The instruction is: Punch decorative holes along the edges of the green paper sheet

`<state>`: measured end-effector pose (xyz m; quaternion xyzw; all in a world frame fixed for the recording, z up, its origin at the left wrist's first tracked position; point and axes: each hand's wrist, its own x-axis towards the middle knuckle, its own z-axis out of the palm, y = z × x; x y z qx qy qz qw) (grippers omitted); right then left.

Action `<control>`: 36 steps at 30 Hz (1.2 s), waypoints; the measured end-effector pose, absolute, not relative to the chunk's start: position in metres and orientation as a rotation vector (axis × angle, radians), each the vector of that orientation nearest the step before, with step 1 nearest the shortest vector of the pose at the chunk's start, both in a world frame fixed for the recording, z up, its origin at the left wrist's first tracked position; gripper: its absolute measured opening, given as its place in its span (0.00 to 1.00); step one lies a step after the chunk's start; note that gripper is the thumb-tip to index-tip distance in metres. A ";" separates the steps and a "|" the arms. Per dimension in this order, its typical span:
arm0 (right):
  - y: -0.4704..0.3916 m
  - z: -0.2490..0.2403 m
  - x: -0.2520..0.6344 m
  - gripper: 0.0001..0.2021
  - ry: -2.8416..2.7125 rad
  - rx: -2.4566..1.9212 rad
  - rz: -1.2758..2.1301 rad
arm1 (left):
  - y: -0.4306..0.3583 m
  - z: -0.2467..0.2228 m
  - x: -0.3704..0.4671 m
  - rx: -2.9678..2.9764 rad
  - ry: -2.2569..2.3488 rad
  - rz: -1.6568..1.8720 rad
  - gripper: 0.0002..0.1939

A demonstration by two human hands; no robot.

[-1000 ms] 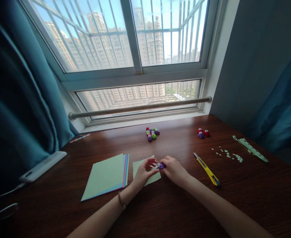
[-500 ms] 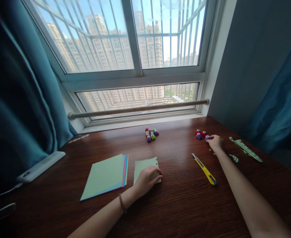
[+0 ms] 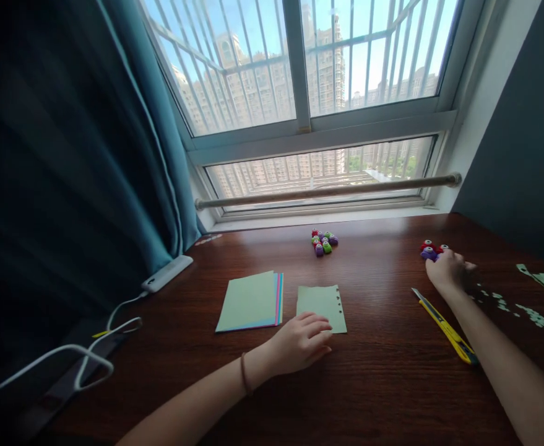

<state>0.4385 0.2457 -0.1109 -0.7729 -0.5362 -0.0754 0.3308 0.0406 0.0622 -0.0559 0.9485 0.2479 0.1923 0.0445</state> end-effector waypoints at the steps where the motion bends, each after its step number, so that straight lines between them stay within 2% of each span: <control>1: 0.236 -0.109 0.414 0.20 -1.485 -1.927 -0.260 | 0.060 -0.057 0.034 2.904 0.772 0.579 0.12; 7: 0.146 -0.103 0.255 0.17 -2.176 -1.160 -0.130 | 0.066 -0.076 0.012 2.823 0.884 0.634 0.14; 11: 0.115 -0.116 0.227 0.21 -2.419 -0.909 -0.008 | 0.068 -0.084 0.010 2.830 0.867 0.636 0.15; 14: 0.116 -0.126 0.234 0.23 -2.457 -0.865 0.055 | 0.068 -0.086 0.011 2.852 0.821 0.608 0.15; 29: 0.112 -0.126 0.228 0.17 -2.528 -0.884 0.033 | 0.067 -0.081 0.009 2.853 0.853 0.547 0.14; 33: 0.107 -0.119 0.224 0.17 -2.509 -0.924 0.062 | 0.062 -0.072 0.012 2.859 0.819 0.638 0.12; 36: 0.105 -0.115 0.223 0.17 -2.514 -0.948 0.085 | 0.051 -0.057 0.019 2.845 0.727 0.853 0.10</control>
